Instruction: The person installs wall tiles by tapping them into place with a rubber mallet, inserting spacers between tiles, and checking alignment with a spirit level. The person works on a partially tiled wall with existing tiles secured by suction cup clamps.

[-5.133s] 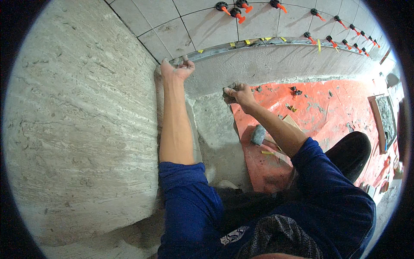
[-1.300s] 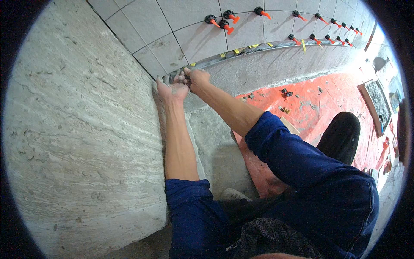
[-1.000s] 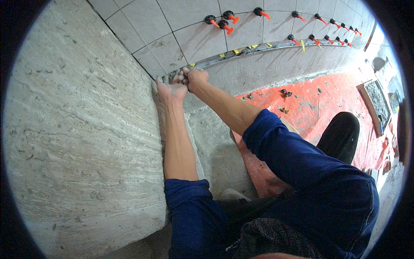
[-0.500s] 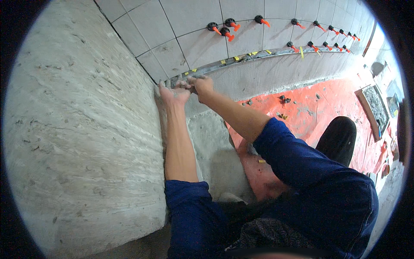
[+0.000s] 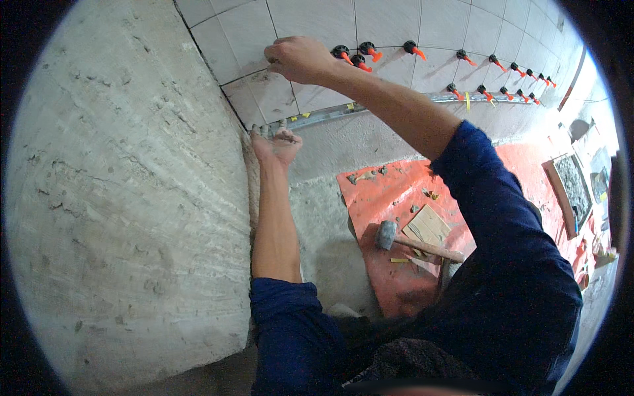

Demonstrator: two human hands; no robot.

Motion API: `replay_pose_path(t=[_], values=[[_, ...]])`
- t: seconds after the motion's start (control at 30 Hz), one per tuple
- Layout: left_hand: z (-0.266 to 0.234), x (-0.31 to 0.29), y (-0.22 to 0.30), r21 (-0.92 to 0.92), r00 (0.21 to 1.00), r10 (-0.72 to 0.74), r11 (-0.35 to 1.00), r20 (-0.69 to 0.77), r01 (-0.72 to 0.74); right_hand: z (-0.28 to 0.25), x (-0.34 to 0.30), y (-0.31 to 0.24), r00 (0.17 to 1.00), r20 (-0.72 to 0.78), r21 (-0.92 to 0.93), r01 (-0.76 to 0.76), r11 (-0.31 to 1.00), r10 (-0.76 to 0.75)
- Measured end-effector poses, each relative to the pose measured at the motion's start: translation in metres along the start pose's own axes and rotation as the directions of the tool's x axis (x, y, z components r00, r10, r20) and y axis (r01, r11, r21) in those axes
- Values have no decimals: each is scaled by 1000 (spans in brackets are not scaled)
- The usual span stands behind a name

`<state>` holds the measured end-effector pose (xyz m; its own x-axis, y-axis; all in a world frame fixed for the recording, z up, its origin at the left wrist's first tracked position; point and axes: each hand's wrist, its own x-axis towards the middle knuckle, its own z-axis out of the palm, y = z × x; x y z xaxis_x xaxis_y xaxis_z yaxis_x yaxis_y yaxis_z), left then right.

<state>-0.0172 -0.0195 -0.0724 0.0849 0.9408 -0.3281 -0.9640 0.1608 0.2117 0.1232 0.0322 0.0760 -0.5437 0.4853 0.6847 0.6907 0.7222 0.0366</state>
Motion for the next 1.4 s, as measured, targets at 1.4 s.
replay_pose_path(t=[1.4], values=[[11,-7,1,-10,958,223,974,-182,-228,4,-238,30,733,303,308,-680,666,608]])
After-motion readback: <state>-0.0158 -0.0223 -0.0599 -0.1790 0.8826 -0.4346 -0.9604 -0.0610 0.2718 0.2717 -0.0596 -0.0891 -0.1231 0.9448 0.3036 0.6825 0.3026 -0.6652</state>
